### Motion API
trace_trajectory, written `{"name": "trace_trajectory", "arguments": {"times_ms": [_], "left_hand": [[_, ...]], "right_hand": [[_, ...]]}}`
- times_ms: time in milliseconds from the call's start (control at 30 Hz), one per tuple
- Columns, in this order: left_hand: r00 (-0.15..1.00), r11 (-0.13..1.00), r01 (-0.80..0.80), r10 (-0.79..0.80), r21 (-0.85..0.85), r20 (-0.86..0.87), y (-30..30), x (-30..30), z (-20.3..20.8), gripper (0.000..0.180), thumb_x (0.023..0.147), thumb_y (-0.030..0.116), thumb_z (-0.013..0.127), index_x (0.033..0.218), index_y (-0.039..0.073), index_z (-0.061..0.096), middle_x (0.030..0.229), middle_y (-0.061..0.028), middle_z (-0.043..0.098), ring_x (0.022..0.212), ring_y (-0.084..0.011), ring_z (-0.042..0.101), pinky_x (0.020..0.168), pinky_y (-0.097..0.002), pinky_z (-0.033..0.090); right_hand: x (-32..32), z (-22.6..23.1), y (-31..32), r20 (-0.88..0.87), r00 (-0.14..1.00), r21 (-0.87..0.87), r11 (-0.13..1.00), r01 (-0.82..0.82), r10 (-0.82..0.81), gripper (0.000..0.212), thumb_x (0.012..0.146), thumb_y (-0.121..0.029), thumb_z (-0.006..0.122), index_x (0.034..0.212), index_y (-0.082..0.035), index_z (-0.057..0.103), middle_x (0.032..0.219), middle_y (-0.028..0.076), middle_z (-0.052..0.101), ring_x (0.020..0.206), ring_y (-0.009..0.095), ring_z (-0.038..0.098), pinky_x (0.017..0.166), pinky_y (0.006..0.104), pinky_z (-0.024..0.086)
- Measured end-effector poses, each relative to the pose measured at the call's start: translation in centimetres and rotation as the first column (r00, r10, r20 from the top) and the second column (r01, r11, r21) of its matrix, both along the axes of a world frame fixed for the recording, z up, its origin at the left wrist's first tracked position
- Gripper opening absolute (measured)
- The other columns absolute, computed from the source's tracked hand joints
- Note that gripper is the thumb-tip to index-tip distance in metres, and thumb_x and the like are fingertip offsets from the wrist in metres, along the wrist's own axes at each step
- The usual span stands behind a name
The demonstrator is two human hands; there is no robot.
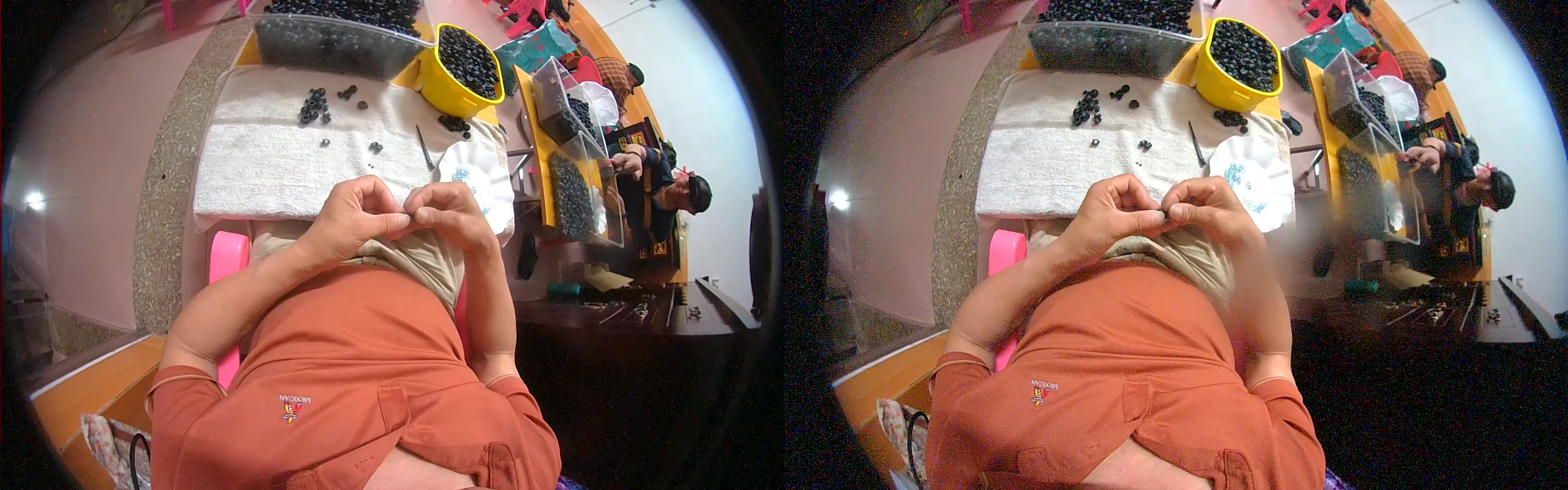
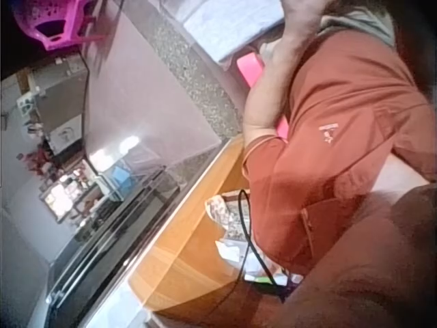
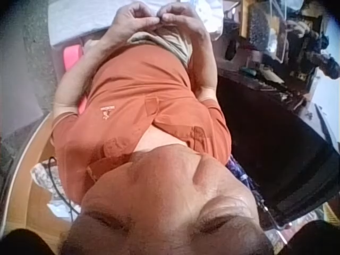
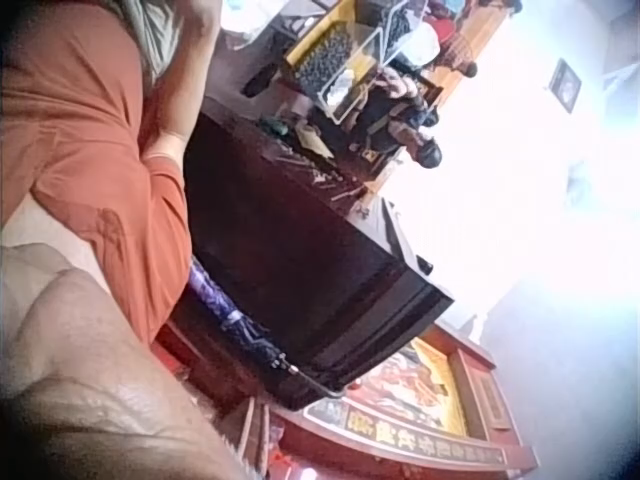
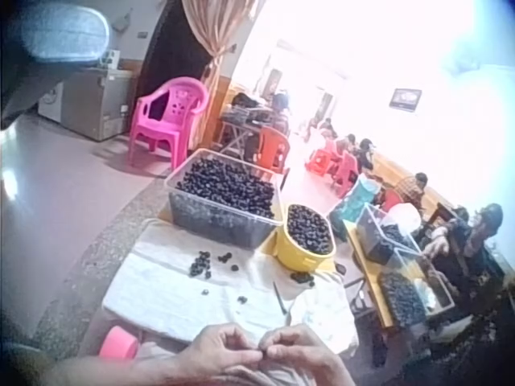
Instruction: Sorting and inspecting small black parts on a workbench using hands and a small pick tool.
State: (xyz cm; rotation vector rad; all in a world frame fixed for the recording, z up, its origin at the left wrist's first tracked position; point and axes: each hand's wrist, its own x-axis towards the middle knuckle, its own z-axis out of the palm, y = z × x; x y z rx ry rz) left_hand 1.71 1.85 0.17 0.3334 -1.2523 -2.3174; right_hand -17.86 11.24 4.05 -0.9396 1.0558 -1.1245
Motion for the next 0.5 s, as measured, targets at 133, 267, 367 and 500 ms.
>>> {"name": "trace_trajectory", "arguments": {"times_ms": [133, 267, 367, 500], "left_hand": [[1.000, 1.000, -0.006, 0.007, 0.028, -0.015, 0.0, 0.0, 0.2, 0.015, 0.083, -0.001, 0.073, 0.088, 0.001, 0.059, 0.083, -0.0066, 0.067, 0.074, -0.0099, 0.063, 0.067, -0.0232, 0.054], [0.999, 0.999, 0.013, -0.011, 0.047, -0.032, -0.1, -0.1, -0.3, 0.015, 0.083, -0.001, 0.073, 0.088, 0.001, 0.058, 0.083, -0.0066, 0.067, 0.075, -0.0102, 0.064, 0.068, -0.0231, 0.054], [0.999, 0.998, 0.028, -0.026, 0.057, -0.040, -0.2, -0.1, -0.7, 0.016, 0.084, 0.000, 0.072, 0.089, 0.003, 0.056, 0.085, -0.0065, 0.067, 0.076, -0.0120, 0.066, 0.069, -0.0251, 0.056], [0.999, 0.995, 0.032, -0.028, 0.099, -0.040, -0.3, 0.1, -0.3, 0.018, 0.086, 0.001, 0.071, 0.089, 0.005, 0.054, 0.086, -0.0064, 0.066, 0.076, -0.0140, 0.068, 0.070, -0.0272, 0.058]], "right_hand": [[0.2, 0.1, 0.3, -0.105, 0.994, -0.060, 0.998, 0.007, -0.013, 0.012, 0.087, -0.008, 0.070, 0.089, 0.003, 0.067, 0.094, 0.008, 0.065, 0.089, 0.015, 0.061, 0.080, 0.0273, 0.050], [0.6, 0.2, 0.2, -0.103, 0.994, -0.051, 0.998, 0.027, -0.032, 0.013, 0.087, -0.010, 0.070, 0.089, 0.003, 0.066, 0.093, 0.007, 0.064, 0.087, 0.013, 0.060, 0.079, 0.0267, 0.048], [1.3, 0.5, 0.1, -0.081, 0.996, -0.074, 0.997, 0.036, -0.042, 0.016, 0.089, -0.013, 0.070, 0.089, 0.002, 0.066, 0.091, 0.005, 0.063, 0.086, 0.013, 0.059, 0.078, 0.0260, 0.048], [1.6, -0.1, -0.2, -0.139, 0.987, -0.141, 0.988, 0.060, -0.080, 0.022, 0.091, -0.019, 0.069, 0.088, 0.002, 0.066, 0.087, 0.004, 0.062, 0.079, 0.011, 0.056, 0.071, 0.0250, 0.045]]}}
